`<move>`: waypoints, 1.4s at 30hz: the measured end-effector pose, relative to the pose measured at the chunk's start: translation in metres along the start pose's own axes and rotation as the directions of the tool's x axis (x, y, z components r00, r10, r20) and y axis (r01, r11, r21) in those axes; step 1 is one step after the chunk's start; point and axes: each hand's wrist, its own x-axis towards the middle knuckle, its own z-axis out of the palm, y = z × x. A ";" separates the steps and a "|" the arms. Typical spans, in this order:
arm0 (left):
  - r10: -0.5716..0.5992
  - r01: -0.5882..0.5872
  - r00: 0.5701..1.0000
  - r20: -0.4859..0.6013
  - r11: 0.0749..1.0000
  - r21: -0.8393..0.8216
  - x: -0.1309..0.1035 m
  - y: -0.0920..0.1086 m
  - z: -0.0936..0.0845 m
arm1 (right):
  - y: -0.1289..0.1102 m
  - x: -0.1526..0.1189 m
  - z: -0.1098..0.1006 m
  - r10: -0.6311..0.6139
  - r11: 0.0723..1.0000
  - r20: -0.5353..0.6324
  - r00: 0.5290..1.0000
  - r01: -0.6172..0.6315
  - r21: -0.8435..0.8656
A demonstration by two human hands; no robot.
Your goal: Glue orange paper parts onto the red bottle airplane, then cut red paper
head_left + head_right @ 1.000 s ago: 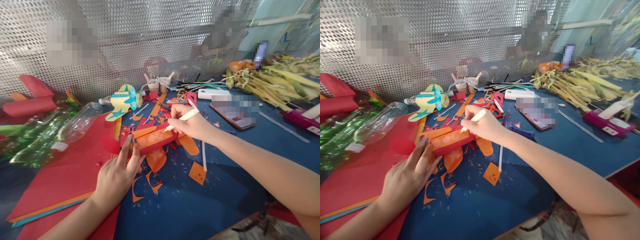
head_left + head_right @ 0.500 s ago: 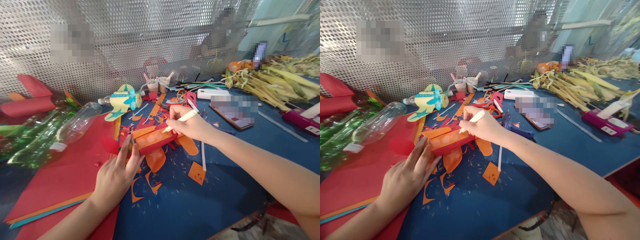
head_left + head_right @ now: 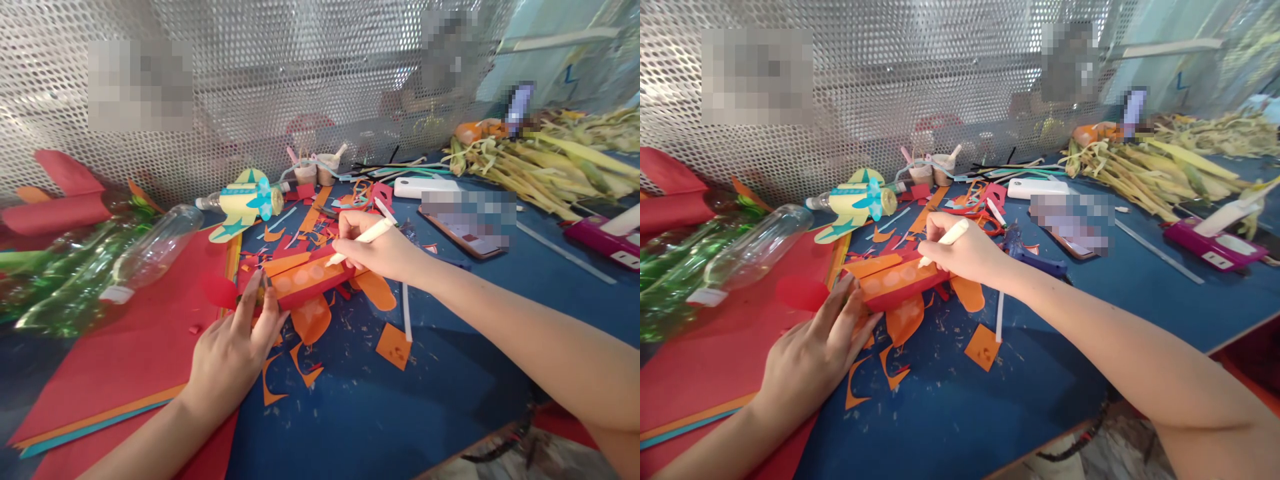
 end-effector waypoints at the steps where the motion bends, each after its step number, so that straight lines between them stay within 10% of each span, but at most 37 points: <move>1: -0.002 0.002 1.000 -0.001 1.000 -0.002 0.000 0.000 0.000 | 0.000 0.000 0.000 -0.005 1.000 -0.005 1.000 0.005 0.001; 42: 0.022 -0.022 1.000 -0.010 1.000 0.010 0.003 0.000 -0.002 | -0.001 0.000 0.000 0.025 1.000 0.002 1.000 -0.025 -0.009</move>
